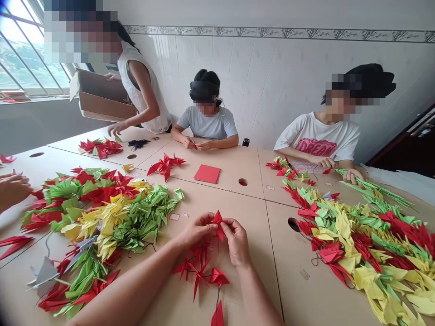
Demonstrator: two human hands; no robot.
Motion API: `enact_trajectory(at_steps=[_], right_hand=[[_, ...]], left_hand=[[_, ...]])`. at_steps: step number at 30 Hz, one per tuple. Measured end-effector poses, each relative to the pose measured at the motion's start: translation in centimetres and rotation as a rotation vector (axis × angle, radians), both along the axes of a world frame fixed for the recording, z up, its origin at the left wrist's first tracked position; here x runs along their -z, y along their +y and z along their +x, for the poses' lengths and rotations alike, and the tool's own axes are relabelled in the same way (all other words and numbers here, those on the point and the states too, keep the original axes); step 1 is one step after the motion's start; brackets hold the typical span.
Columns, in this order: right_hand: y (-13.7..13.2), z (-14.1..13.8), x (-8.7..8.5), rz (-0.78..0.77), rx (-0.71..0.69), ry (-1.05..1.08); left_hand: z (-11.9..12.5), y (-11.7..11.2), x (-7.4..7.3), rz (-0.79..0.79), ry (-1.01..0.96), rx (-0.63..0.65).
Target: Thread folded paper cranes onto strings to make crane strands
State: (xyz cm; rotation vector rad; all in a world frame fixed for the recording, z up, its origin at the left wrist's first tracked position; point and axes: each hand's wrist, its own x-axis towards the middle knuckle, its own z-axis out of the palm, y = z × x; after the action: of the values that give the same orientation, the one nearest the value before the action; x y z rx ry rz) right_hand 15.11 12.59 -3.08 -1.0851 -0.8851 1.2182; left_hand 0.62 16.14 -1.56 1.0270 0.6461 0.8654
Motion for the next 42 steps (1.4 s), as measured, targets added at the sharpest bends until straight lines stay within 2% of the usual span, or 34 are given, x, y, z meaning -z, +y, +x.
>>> enact_trajectory(at_steps=[4, 7, 9, 15, 18, 20, 25, 30, 34, 37, 39, 42], right_hand=[[-0.2, 0.3, -0.3, -0.009, -0.105, 0.012], [-0.4, 0.3, -0.5, 0.0, -0.177, -0.053], [-0.4, 0.3, -0.6, 0.003, -0.158, -0.098], [0.0, 0.3, -0.1, -0.002, 0.048, -0.078], [0.0, 0.3, -0.1, -0.002, 0.056, -0.069], [-0.1, 0.2, -0.1, -0.007, 0.029, -0.077], [-0.2, 0.1, -0.3, 0.006, -0.017, -0.245], [-0.2, 1.1, -0.8, -0.02, -0.092, -0.263], [-0.5, 2.4, -1.5, -0.103, -0.223, -0.378], [-0.8, 2.2, -1.7, -0.067, -0.32, -0.458], [-1.0, 1.4, -1.6, -0.019, -0.296, -0.452], [-1.1, 0.3, -1.3, 0.032, -0.238, -0.414]], left_hand=[[0.3, 0.6, 0.3, -0.07, 0.025, -0.071], [0.3, 0.5, 0.2, -0.085, -0.001, -0.107], [0.2, 0.4, 0.0, -0.033, 0.02, -0.104], [0.1, 0.1, -0.7, 0.091, 0.12, -0.002], [0.3, 0.1, -0.4, 0.122, 0.138, 0.015], [0.4, 0.2, 0.0, 0.148, 0.163, -0.02], [0.6, 0.2, 0.4, 0.197, 0.24, -0.067], [0.4, 0.2, 0.0, 0.042, 0.183, -0.015], [0.1, 0.7, -0.1, -0.123, 0.023, -0.1], [-0.1, 1.0, -0.1, -0.232, -0.067, -0.155], [-0.1, 1.0, 0.0, -0.254, -0.072, -0.161], [0.1, 1.0, 0.2, -0.192, -0.054, -0.152]])
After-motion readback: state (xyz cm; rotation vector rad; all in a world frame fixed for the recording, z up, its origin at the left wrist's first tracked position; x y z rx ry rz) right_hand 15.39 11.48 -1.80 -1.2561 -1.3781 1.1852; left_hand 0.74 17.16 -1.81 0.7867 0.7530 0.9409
